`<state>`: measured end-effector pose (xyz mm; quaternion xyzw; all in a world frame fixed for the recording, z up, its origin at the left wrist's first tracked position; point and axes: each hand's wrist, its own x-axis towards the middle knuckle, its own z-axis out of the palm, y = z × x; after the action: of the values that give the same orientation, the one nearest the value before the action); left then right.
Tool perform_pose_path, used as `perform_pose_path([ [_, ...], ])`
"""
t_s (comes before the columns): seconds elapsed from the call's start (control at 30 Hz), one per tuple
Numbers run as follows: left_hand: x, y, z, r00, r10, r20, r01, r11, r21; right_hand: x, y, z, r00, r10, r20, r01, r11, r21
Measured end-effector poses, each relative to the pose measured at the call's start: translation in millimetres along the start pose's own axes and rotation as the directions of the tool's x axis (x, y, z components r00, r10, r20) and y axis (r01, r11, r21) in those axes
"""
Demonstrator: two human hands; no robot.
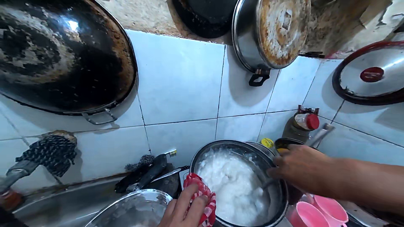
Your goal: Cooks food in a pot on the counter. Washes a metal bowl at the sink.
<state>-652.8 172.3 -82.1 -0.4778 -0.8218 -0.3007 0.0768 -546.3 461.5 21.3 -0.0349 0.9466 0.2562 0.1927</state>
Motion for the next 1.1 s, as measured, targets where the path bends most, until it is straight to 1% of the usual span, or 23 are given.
perform_pose_path([
  [0.03, 0, 0, 0, 1.0, -0.001, 0.0, 0.001, 1.0, 0.001, 15, 2, -7, 0.999, 0.029, 0.045, -0.029, 0.999, 0.014],
  [0.07, 1, 0, -1, 1.0, -0.003, 0.002, 0.003, 1.0, 0.002, 27, 2, -15, 0.997, 0.057, 0.049, -0.058, 0.998, 0.019],
  [0.1, 1, 0, -1, 1.0, -0.007, 0.006, 0.006, 1.0, 0.005, 39, 3, -20, 0.997, 0.079, -0.008, -0.079, 0.997, -0.001],
  [0.17, 2, 0, -2, 1.0, -0.009, 0.018, 0.009, 1.0, 0.002, 60, -3, -29, 0.98, 0.1, -0.171, -0.112, 0.992, -0.063],
  [0.23, 2, 0, 0, 1.0, -0.003, 0.013, 0.003, 1.0, -0.011, 74, -16, -30, 0.937, 0.059, -0.345, -0.111, 0.985, -0.132],
  [0.27, 2, 0, 0, 1.0, 0.0, 0.009, 0.0, 1.0, -0.014, 73, -23, -29, 0.918, 0.032, -0.395, -0.1, 0.983, -0.153],
  [0.33, 1, -1, 0, 1.0, 0.008, 0.005, -0.008, 1.0, -0.011, 58, -35, -23, 0.908, -0.011, -0.418, -0.058, 0.987, -0.151],
  [0.37, 0, -1, 1, 1.0, 0.01, 0.004, -0.01, 1.0, -0.005, 48, -36, -13, 0.891, -0.041, -0.452, -0.028, 0.989, -0.145],
  [0.43, -1, 0, 2, 1.0, 0.019, -0.013, -0.019, 1.0, 0.007, 24, -29, 12, 0.807, -0.14, -0.573, 0.035, 0.981, -0.191],
  [0.47, -1, 0, 3, 0.999, 0.018, -0.026, -0.018, 1.0, 0.008, 10, -24, 18, 0.778, -0.177, -0.603, 0.048, 0.973, -0.224],
  [0.5, 0, 0, 3, 0.999, 0.013, -0.035, -0.013, 1.0, 0.007, -6, -20, 17, 0.769, -0.192, -0.609, 0.047, 0.968, -0.247],
  [0.53, 0, 1, 2, 1.0, 0.004, -0.031, -0.003, 1.0, 0.007, -23, -16, 10, 0.766, -0.19, -0.614, 0.024, 0.963, -0.268],
  [0.57, 0, 2, 1, 1.0, -0.005, -0.018, 0.005, 1.0, 0.006, -41, -13, -1, 0.782, -0.166, -0.601, -0.009, 0.961, -0.277],
  [0.63, 1, 3, -1, 1.0, -0.014, 0.014, 0.014, 1.0, -0.004, -70, -10, -26, 0.852, -0.09, -0.517, -0.046, 0.969, -0.243],
  [0.7, 2, 4, -3, 0.999, -0.023, 0.038, 0.023, 1.0, -0.009, -77, -8, -33, 0.906, -0.039, -0.421, -0.059, 0.975, -0.216],
  [0.77, 2, 4, -3, 0.999, -0.023, 0.047, 0.024, 1.0, -0.014, -57, -3, -12, 0.93, -0.07, -0.36, -0.014, 0.974, -0.226],
  [0.83, 2, 4, -3, 0.998, -0.023, 0.054, 0.024, 1.0, -0.014, -24, -4, 8, 0.973, -0.055, -0.223, 0.02, 0.988, -0.156],
  [0.87, 2, 4, -3, 0.998, -0.025, 0.058, 0.025, 1.0, -0.009, -8, -5, 9, 0.985, -0.027, -0.169, 0.011, 0.995, -0.1],
  [1.0, 3, 3, -6, 0.997, -0.018, 0.078, 0.018, 1.0, 0.008, 46, -15, -19, 0.982, 0.101, -0.16, -0.103, 0.995, -0.004],
  [1.03, 3, 4, -6, 0.997, -0.013, 0.077, 0.012, 1.0, 0.013, 59, -18, -28, 0.978, 0.117, -0.171, -0.123, 0.992, -0.024],
  [1.1, 4, 5, -6, 0.998, -0.012, 0.069, 0.01, 1.0, 0.025, 76, -24, -40, 0.975, 0.104, -0.197, -0.134, 0.981, -0.141],
])
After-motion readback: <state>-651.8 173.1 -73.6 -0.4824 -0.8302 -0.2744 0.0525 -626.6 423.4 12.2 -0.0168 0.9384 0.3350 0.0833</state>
